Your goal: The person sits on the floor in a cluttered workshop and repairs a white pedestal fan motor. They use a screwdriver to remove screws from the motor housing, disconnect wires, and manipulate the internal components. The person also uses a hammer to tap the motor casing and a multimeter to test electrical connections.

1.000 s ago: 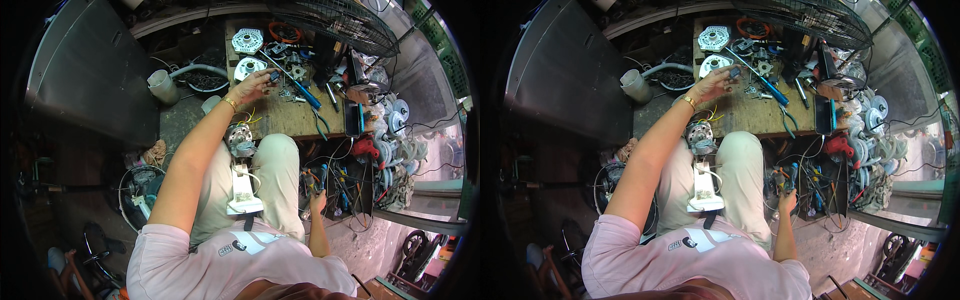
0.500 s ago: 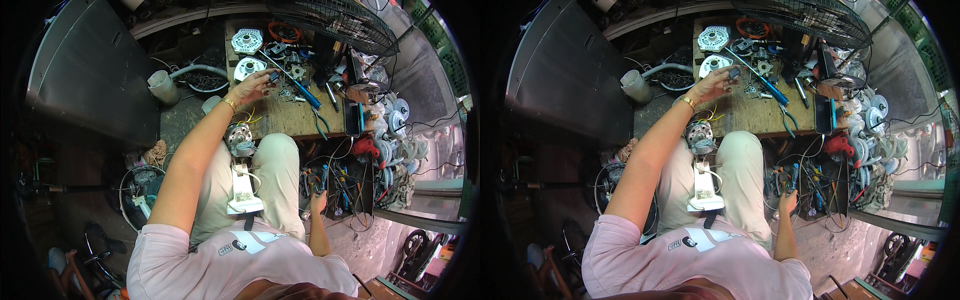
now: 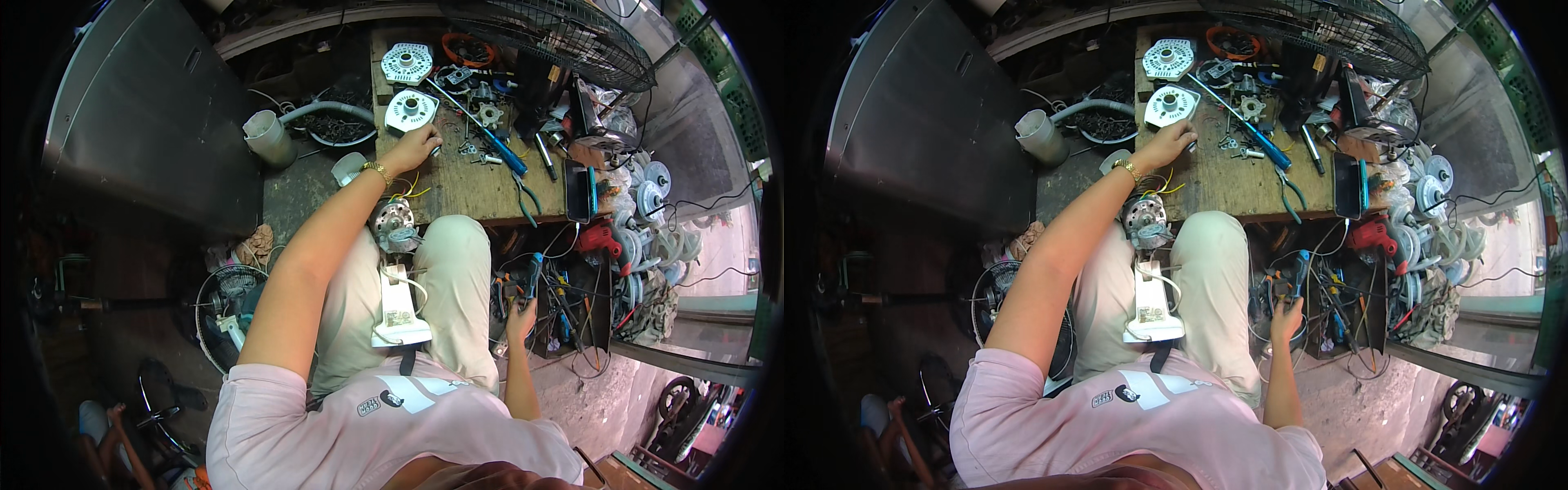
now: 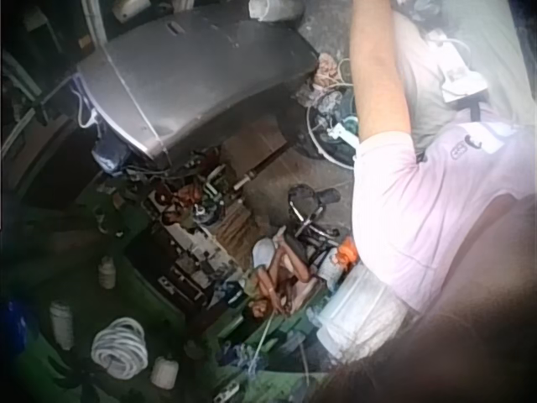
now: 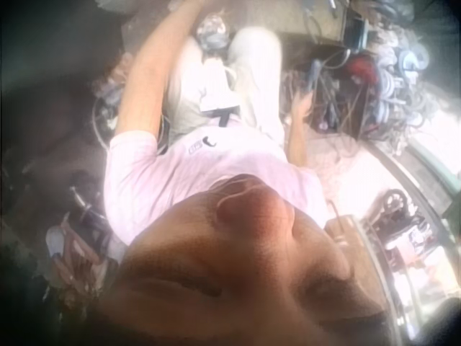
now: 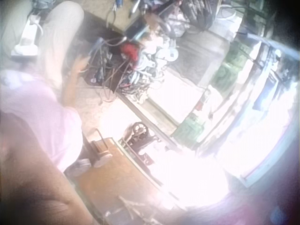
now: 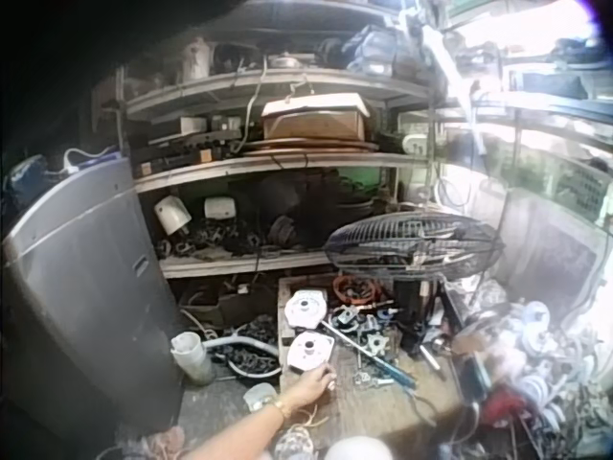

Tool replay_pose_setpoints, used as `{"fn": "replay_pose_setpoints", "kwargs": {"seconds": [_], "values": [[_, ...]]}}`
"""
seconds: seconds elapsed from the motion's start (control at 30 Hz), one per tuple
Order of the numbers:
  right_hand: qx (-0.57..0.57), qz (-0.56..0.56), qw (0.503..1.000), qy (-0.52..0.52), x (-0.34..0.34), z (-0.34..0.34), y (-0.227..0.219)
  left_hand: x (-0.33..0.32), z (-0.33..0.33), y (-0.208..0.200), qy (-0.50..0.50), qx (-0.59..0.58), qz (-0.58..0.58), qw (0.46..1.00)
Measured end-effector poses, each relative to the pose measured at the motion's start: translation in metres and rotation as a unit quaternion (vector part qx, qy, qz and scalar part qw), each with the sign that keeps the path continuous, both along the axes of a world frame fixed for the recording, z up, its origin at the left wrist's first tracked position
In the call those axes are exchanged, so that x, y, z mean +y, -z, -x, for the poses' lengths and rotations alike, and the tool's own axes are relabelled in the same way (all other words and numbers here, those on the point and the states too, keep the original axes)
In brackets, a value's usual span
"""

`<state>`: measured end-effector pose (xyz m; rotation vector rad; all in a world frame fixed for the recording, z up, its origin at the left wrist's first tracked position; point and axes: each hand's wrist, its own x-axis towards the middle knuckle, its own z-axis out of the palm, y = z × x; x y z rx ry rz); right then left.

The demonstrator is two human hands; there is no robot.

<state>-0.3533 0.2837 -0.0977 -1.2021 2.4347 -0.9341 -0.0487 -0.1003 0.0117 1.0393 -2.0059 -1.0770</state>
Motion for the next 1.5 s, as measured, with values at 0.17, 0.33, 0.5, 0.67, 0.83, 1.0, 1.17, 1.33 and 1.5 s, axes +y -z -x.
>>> {"fn": "replay_pose_setpoints", "kwargs": {"seconds": [0.17, 0.33, 0.5, 0.67, 0.83, 1.0, 1.17, 1.33, 1.5], "values": [[-0.14, 0.095, 0.985, -0.042, -0.038, -0.009, -0.042, -0.006, 0.01, -0.031, -0.067, -0.107, 0.091, 0.988], [-0.017, 0.122, 0.991, -0.044, -0.09, 0.008, -0.09, 0.011, 0.014, -0.084, -0.117, -0.04, 0.175, 0.977], [0.197, 0.145, 0.963, -0.114, -0.154, 0.047, -0.11, 0.061, -0.033, -0.11, -0.034, -0.119, 0.101, 0.987], [0.232, 0.077, 0.962, -0.121, -0.199, 0.038, -0.109, 0.113, -0.091, -0.121, -0.031, -0.422, -0.044, 0.905], [0.33, 0.058, 0.936, -0.107, -0.219, 0.019, -0.118, 0.127, -0.106, -0.097, 0.071, -0.426, -0.136, 0.891], [0.067, 0.156, 0.933, -0.316, -0.189, -0.09, -0.188, 0.12, -0.112, -0.059, 0.052, -0.236, -0.182, 0.953], [-0.079, 0.08, 0.869, -0.482, -0.144, -0.198, -0.206, 0.118, -0.107, -0.049, 0.023, -0.193, -0.157, 0.968], [-0.114, 0.13, 0.879, -0.444, -0.137, -0.205, -0.187, 0.13, -0.098, -0.071, 0.032, -0.142, -0.16, 0.976], [-0.15, 0.175, 0.872, -0.432, -0.141, -0.198, -0.198, 0.143, -0.091, -0.09, -0.023, -0.066, -0.113, 0.991]]}}
